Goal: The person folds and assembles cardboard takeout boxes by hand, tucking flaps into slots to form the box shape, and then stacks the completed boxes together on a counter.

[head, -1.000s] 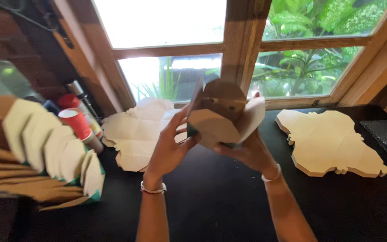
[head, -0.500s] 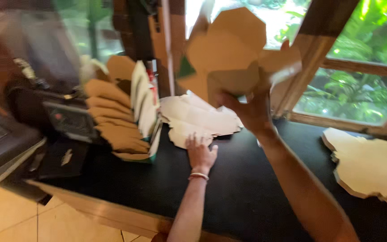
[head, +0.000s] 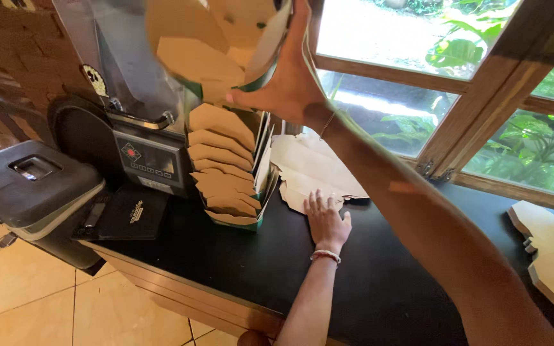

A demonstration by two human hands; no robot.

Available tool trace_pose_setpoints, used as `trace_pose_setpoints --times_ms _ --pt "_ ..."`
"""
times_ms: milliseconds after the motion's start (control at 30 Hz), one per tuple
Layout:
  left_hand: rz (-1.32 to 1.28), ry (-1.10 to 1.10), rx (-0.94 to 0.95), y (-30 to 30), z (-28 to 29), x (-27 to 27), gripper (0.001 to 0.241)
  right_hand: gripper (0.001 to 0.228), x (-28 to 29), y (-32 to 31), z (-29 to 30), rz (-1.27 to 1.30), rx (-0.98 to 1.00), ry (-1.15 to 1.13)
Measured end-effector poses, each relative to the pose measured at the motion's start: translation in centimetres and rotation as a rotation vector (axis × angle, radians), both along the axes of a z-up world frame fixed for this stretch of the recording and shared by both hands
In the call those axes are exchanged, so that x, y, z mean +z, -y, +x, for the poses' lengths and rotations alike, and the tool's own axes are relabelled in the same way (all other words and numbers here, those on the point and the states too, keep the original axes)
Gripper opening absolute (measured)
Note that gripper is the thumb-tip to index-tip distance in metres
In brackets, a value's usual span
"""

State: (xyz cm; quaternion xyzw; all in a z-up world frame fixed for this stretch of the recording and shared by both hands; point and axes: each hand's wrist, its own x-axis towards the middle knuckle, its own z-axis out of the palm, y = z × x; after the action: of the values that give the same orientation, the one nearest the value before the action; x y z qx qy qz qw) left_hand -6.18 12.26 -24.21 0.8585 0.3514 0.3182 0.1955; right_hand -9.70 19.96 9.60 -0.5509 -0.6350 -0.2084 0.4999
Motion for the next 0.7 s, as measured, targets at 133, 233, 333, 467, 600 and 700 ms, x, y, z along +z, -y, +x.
trace_pose_setpoints --times_ms 133,233,333,467,600,700 --pt "-0.020 -0.027 0.019 0.0 0.4 0.1 0.063 0.151 -0.8 -0.8 -0.5 -0.110 0.127 -0.005" --pt "-0.028 -0.021 0.016 0.1 0.1 0.4 0.063 0.148 -1.5 -0.7 -1.2 -0.163 0.220 -0.035" --pt "-0.041 -0.002 0.004 0.1 0.1 0.3 0.061 0.144 -2.4 -0.9 -1.1 -0.240 0.235 -0.053" --pt "-0.018 -0.028 0.021 0.3 0.4 0.0 0.060 0.158 -2.3 -0.5 -1.4 -0.451 0.080 -0.212" --pt "0.032 0.009 0.059 0.2 0.7 -0.5 0.062 0.127 -1.9 0.8 -2.0 -0.299 0.151 -0.141" --pt "0.036 0.009 0.063 0.3 0.4 -0.3 0.062 0.132 -2.1 1.4 -2.5 -0.350 0.121 -0.204"
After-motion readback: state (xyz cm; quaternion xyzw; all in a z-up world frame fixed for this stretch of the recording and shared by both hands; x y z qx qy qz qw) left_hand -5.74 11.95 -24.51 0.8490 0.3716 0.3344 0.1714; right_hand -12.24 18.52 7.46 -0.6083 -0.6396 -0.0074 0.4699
